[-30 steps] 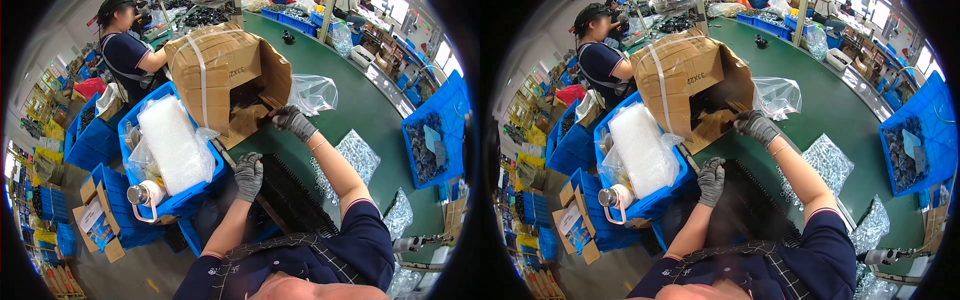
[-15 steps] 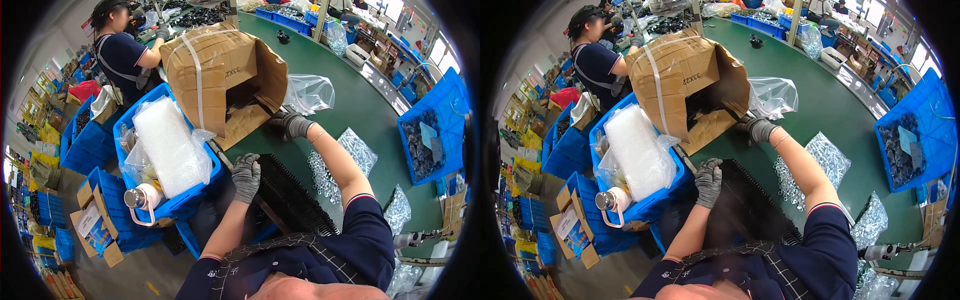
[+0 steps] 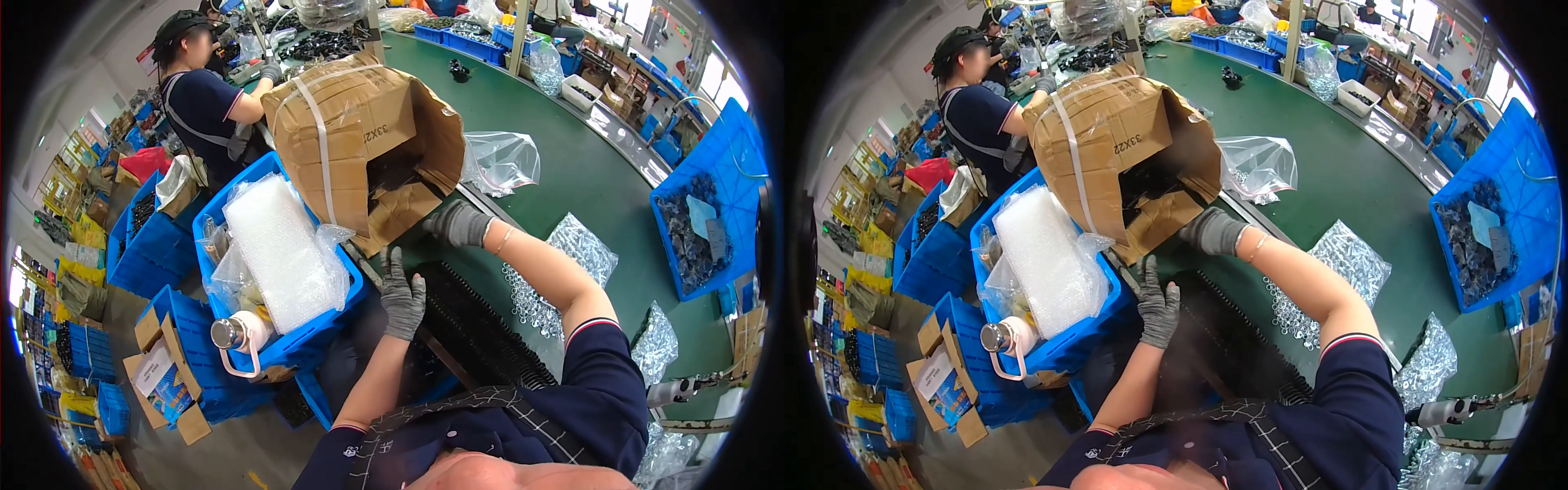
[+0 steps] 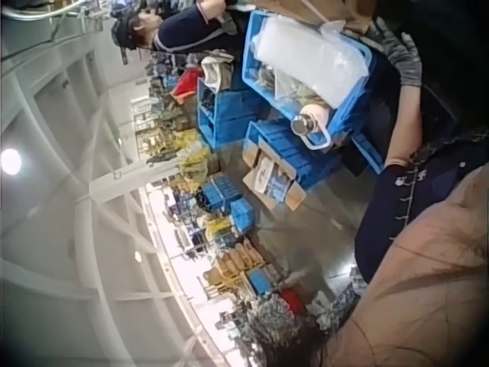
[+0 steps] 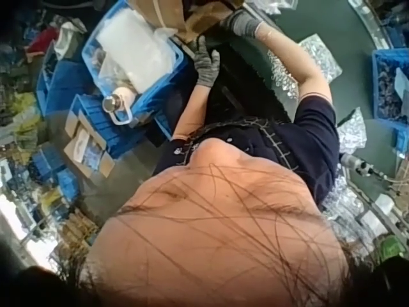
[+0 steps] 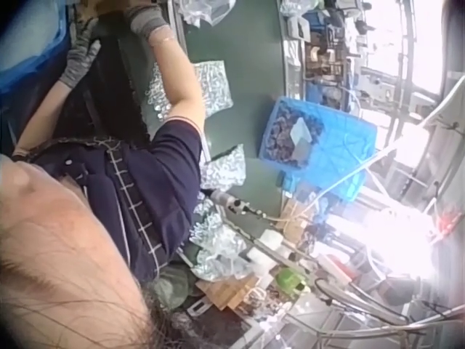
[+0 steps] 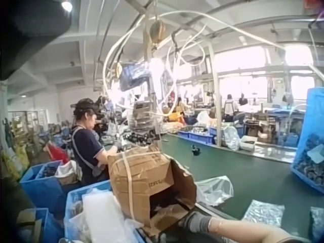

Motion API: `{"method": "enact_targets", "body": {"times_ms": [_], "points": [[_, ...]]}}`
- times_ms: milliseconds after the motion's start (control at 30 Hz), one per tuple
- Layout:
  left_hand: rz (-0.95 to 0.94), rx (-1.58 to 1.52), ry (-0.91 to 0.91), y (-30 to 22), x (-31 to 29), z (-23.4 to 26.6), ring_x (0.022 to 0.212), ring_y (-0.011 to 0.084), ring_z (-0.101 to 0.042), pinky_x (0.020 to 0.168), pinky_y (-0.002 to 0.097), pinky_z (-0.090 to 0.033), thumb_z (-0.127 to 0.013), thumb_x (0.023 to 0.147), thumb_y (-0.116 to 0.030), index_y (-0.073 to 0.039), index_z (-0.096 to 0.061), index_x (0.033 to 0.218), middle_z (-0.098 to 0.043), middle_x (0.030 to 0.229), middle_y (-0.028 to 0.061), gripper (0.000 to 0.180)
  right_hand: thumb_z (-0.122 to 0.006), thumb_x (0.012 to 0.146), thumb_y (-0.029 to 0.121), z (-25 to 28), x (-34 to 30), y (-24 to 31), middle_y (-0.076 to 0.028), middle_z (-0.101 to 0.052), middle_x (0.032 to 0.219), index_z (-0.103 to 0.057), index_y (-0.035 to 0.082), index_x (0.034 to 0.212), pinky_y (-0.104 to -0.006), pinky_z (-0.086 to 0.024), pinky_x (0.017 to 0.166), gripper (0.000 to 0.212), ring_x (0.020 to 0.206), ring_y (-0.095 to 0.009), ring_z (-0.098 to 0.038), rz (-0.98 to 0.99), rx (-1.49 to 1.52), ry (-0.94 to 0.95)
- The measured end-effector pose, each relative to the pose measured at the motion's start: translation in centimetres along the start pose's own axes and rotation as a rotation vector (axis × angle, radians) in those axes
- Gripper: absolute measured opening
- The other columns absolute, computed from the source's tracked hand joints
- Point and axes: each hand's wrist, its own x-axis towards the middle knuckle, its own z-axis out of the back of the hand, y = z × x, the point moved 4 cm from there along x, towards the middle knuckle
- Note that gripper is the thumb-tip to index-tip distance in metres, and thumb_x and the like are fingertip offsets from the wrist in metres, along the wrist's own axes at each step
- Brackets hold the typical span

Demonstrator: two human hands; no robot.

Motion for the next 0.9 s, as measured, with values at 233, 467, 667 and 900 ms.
{"method": "enact_targets", "body": {"times_ms": [233,467,667,900], "points": [[0.070,-0.246,0.146,0.9,-0.8,-1.0,0.111,0.0349,-0.056,0.099,0.0438,-0.042,-0.058,0.087,-0.017,-0.008,-0.058,0.124,-0.060,0.121,0.0157,0.038,-0.060,0.079,0.024,-1.9,8.2,-1.1,-0.018,-0.069,0.088,-0.070,0.007,0.099,-0.0428,-0.051,0.066,0.027,0.078,-0.033,-0.067,0.072,0.273,-0.078],[0.096,-0.237,0.237,0.5,-0.5,-1.0,0.098,0.0318,-0.060,0.090,0.0430,-0.046,-0.058,0.086,-0.014,-0.007,-0.067,0.105,-0.066,0.103,0.0129,0.023,-0.061,0.078,0.017,-5.7,17.3,2.1,-0.018,-0.069,0.097,-0.067,0.002,0.106,-0.0425,-0.052,0.071,0.032,0.086,-0.032,-0.067,-0.163,-0.033,-0.459],[0.135,-0.254,0.241,0.4,-0.7,-1.4,0.099,0.0318,-0.060,0.091,0.0428,-0.046,-0.058,0.085,-0.012,-0.007,-0.067,0.107,-0.065,0.104,0.0126,0.024,-0.066,0.072,0.020,-4.2,17.7,2.5,-0.019,-0.062,0.108,-0.064,0.001,0.111,-0.0454,-0.048,0.081,0.043,0.102,-0.032,-0.061,-0.443,0.108,-0.227],[0.122,-0.288,0.222,0.0,-0.2,-1.5,0.099,0.0324,-0.060,0.090,0.0433,-0.046,-0.058,0.084,-0.010,-0.007,-0.067,0.106,-0.065,0.104,0.0131,0.024,-0.062,0.081,0.023,-2.5,15.3,2.8,-0.017,-0.053,0.132,-0.050,0.002,0.134,-0.0401,-0.043,0.098,0.058,0.122,-0.029,-0.051,-0.315,-0.035,0.000]]}}
